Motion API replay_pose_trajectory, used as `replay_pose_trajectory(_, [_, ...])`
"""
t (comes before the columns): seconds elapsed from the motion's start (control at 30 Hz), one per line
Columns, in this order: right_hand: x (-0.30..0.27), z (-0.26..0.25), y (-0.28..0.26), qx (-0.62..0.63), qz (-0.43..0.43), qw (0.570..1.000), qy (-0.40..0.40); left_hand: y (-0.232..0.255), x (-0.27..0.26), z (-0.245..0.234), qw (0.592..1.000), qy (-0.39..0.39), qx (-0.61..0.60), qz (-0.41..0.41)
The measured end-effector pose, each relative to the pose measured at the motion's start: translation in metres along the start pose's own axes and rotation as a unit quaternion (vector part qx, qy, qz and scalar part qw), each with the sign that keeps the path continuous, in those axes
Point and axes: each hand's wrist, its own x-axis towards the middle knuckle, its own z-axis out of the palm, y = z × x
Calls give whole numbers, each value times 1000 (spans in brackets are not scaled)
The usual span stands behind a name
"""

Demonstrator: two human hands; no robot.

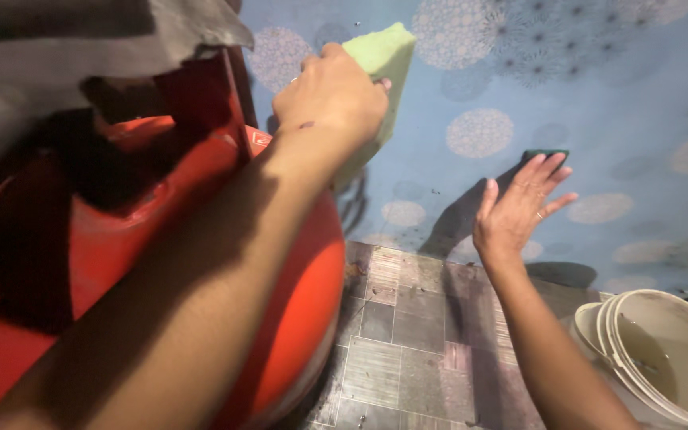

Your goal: The person scrubs a patterned wall using a green sponge and a cloth, repeatedly dipping the sponge into a bucket of water to clean the surface.

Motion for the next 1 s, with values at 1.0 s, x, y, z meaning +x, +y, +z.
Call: replay_pose_trajectory(1.0, [-8,64,-47,-49,-216,975,3,9,-2,-2,998,-31,44,-14])
